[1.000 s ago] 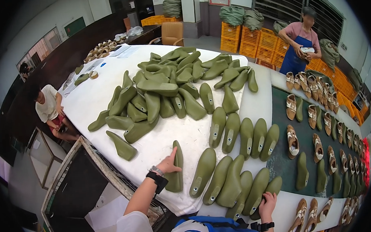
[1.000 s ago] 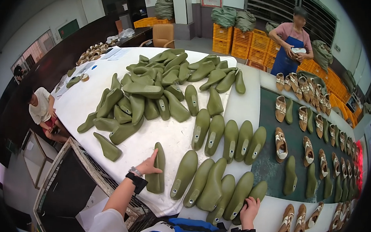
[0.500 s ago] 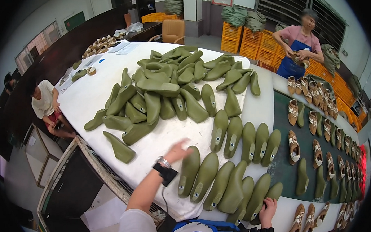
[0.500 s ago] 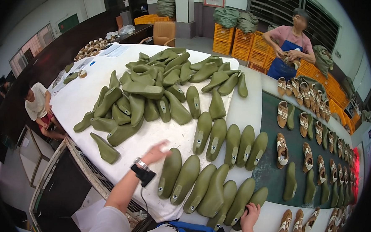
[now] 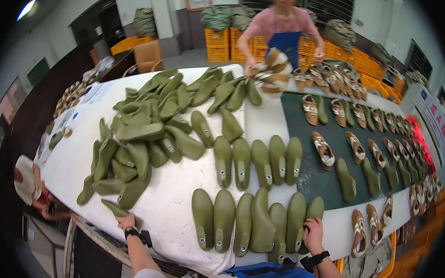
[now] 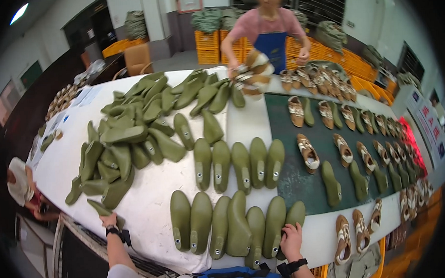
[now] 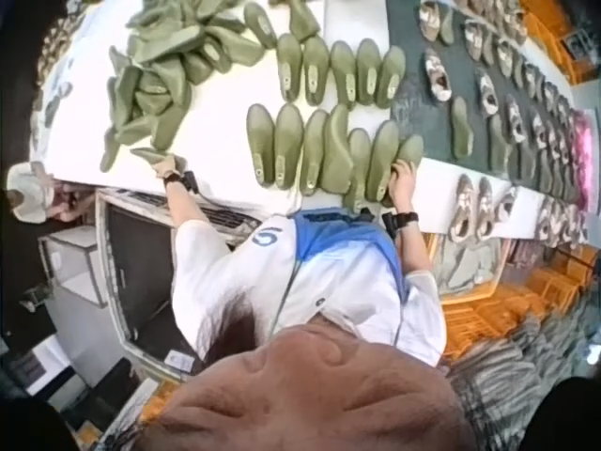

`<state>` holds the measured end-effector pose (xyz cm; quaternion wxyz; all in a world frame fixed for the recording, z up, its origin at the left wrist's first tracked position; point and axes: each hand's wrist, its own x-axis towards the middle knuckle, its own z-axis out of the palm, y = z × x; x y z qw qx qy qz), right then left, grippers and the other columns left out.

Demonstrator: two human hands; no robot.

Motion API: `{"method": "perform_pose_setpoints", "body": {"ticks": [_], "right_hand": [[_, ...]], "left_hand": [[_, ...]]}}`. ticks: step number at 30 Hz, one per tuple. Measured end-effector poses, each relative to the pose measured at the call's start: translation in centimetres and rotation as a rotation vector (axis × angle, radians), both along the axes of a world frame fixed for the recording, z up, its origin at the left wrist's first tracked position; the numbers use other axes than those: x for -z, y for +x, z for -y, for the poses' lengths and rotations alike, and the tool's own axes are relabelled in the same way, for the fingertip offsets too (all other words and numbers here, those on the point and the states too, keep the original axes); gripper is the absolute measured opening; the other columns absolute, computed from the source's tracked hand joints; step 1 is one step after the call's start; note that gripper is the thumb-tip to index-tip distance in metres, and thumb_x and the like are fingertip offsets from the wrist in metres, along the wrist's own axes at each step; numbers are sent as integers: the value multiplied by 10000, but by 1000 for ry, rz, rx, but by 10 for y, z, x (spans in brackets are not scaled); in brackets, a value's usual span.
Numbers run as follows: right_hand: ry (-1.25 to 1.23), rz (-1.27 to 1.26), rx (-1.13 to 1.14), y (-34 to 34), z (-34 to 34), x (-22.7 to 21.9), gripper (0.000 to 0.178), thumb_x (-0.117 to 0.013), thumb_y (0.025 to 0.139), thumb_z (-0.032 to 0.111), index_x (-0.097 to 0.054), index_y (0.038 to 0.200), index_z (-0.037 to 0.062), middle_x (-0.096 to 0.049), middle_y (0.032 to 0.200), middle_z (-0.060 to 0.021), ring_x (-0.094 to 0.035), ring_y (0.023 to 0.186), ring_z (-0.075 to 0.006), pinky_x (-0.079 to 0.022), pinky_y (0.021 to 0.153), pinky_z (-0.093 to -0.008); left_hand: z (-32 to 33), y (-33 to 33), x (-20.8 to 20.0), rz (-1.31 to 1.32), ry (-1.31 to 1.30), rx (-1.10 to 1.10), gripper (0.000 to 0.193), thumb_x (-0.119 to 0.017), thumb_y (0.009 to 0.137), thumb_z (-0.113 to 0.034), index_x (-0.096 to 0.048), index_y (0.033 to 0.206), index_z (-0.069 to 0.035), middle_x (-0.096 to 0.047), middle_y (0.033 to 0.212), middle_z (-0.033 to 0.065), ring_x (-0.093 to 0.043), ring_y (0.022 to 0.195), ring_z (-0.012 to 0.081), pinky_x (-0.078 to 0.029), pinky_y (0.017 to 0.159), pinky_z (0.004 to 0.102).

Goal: The recorder is pairing shoe lasts with shoe uppers on a conveyor belt in a factory setting.

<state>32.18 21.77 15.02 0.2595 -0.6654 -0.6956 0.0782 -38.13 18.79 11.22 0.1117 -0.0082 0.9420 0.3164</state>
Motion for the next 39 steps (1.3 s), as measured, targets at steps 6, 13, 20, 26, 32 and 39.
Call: {"method": "perform_pose_setpoints", "body": {"ticks": [6,13,20,26,32,39], "right_hand": [[18,-17,0,7,3,-7,156,-597,695,-9,-647,838,29,-617,973,-123,-494,1040,-380,-369,976,-438],[33,-352,-121,5,-43,-41,313,-596,777,101,-575,1079,21,-594,1058,-167,-544,991,-355,-423,896,-408],[-560,-968,-214,-51,-162,-101,612,-543,872,443,-396,1319,52,-500,1258,-103,-531,1033,-236,-431,838,-321],[-989,-1281,-104,-120,-173,-54,708,-520,829,597,-372,1329,118,-389,1328,-74,-422,1129,-271,-369,935,-394],[-963,-1477,-143,-140,-133,-59,628,-550,849,519,-369,1313,137,-425,1327,-79,-364,1249,-285,-299,1007,-457],[-910,-1603,-283,-171,-138,-62,809,-609,814,515,-191,1382,119,-372,1372,-122,-390,1246,-267,-336,987,-483]], "left_hand": [[14,103,-23,50,-303,271,1073,-716,624,-255,-19,1423,-91,-222,1358,292,-401,1147,496,-374,975,519],[40,219,-84,-158,-509,780,977,-730,598,-207,-190,1391,-21,-169,1437,221,-372,1169,517,-388,958,531],[-52,291,-162,-251,189,1202,658,-660,777,-239,-380,1308,29,-480,1263,244,-492,1143,358,-404,948,361],[-179,309,-166,186,655,1106,692,-612,832,-396,-359,1347,-10,-446,1308,211,-396,1243,278,-352,984,345],[-218,292,-128,-134,257,1247,635,-551,863,-455,-460,1263,29,-569,1149,158,-535,1048,231,-408,931,325],[-212,296,-142,789,226,1603,511,-438,947,-372,-439,1281,15,-538,1215,81,-513,1065,141,-402,943,283]]}}
